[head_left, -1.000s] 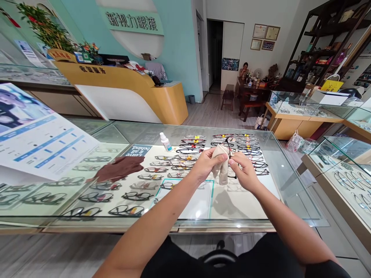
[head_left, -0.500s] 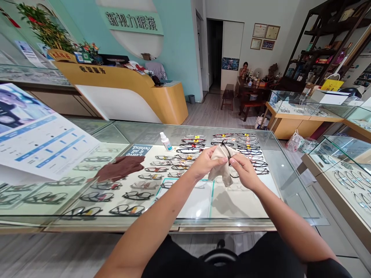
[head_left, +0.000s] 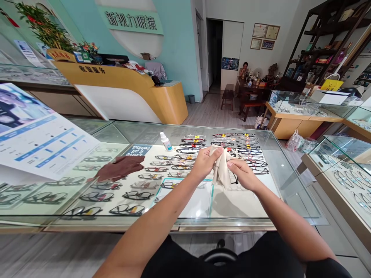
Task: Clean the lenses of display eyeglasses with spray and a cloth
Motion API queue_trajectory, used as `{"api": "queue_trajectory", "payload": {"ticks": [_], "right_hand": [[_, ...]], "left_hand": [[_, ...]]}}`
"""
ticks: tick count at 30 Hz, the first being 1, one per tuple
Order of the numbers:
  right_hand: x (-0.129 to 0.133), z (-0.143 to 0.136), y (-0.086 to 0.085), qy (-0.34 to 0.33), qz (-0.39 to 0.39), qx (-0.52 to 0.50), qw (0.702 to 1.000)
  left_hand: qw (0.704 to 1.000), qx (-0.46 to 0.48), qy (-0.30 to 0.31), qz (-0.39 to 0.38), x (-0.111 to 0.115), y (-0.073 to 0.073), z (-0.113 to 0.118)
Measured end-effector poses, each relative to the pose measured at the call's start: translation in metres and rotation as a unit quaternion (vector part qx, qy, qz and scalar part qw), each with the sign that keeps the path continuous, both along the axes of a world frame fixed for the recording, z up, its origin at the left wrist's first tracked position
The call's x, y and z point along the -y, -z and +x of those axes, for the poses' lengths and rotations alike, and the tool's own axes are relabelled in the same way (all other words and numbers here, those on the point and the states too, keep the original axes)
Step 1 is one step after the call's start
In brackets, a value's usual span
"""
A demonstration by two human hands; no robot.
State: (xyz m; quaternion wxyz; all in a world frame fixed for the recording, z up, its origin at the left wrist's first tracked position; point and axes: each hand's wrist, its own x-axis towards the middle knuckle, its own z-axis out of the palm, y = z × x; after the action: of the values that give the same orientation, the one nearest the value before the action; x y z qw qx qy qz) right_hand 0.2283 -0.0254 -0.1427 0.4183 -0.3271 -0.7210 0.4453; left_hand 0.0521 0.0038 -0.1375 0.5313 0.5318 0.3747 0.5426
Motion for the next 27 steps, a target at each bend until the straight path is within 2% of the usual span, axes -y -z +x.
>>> {"api": "queue_trajectory", "payload": {"ticks": [2,5,12,19,27], "right_hand": [[0.0006,-0.0009,-0.0008,0.004,0.000,-0.006,1.000],[0.0005,0.0002,-0.0024,0.026,-0.012,-0.024,0.999],[-0.0024,0.0009,0.0002,0.043,-0.024,-0.065,0.997],[-0.0021,0.0009,0.0012,0.048,-0.031,-0.066,0.996],[-0.0038,-0.0004,0.0017,0.041,-0.063,-0.067,0.995]], "left_hand": [[1.000,0.004,0.009,-0.001,-0.0021,0.0016,-0.0013],[0.997,0.029,0.062,-0.039,-0.0039,0.0014,-0.0031],[0.986,0.066,0.134,-0.073,0.0007,-0.0050,-0.0031],[0.986,0.050,0.149,-0.056,0.0031,-0.0073,-0.0037],[0.987,0.029,0.140,-0.067,0.0032,-0.0014,-0.0043]]}}
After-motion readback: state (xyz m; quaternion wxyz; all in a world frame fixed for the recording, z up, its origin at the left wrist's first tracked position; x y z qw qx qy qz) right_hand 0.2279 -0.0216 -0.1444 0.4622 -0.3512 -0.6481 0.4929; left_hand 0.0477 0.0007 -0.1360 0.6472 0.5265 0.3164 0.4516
